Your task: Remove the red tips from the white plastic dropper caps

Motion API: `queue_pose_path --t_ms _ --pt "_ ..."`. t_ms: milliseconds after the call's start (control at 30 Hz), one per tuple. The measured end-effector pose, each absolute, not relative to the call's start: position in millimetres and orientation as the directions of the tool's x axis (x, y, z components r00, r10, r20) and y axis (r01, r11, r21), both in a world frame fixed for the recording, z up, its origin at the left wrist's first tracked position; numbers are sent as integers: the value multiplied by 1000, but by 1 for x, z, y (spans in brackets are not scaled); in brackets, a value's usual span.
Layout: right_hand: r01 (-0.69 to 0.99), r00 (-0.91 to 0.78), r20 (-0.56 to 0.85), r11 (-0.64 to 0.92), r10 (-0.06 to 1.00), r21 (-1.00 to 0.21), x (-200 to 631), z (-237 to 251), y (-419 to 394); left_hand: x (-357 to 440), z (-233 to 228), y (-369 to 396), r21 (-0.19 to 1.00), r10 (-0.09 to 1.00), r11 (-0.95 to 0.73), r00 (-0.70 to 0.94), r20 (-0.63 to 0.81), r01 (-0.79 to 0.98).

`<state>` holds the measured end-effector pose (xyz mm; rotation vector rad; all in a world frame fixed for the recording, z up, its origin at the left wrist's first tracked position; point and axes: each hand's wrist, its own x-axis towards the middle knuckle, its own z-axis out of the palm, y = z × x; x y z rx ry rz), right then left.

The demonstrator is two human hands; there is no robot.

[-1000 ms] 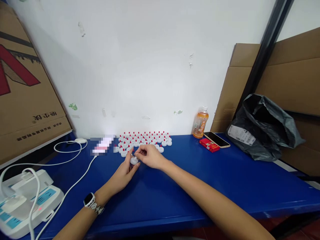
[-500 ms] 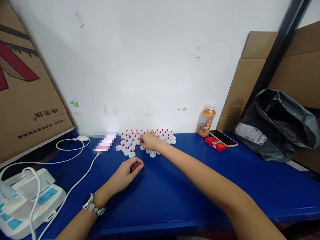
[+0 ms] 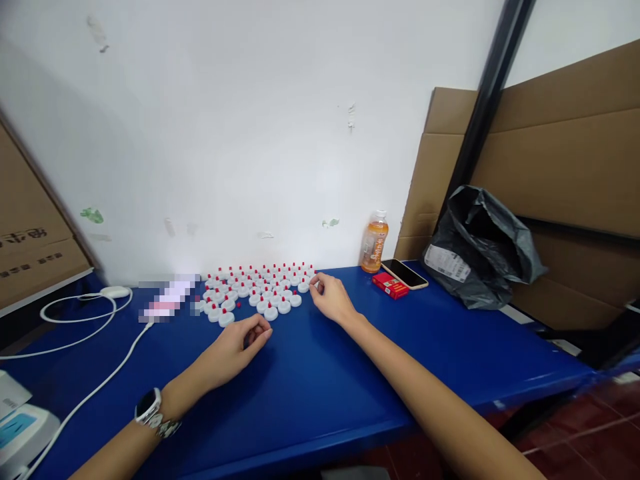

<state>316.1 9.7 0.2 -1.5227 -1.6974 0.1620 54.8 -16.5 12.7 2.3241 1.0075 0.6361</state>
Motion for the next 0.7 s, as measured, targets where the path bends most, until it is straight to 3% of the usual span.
queue_pose_path --t_ms 167,433,567,700 --pt "762 160 406 149 900 -630 336 -9 11 108 15 -9 544 693 -671 687 219 503" --pt "805 166 352 80 921 -588 335 -15 44 126 -2 4 606 677 -665 696 241 436" --pt "769 163 373 119 913 -628 328 -13 46 111 1 -1 606 671 -679 686 282 415" --pt "663 100 490 309 866 -682 306 5 13 98 5 -10 564 704 -695 582 407 446"
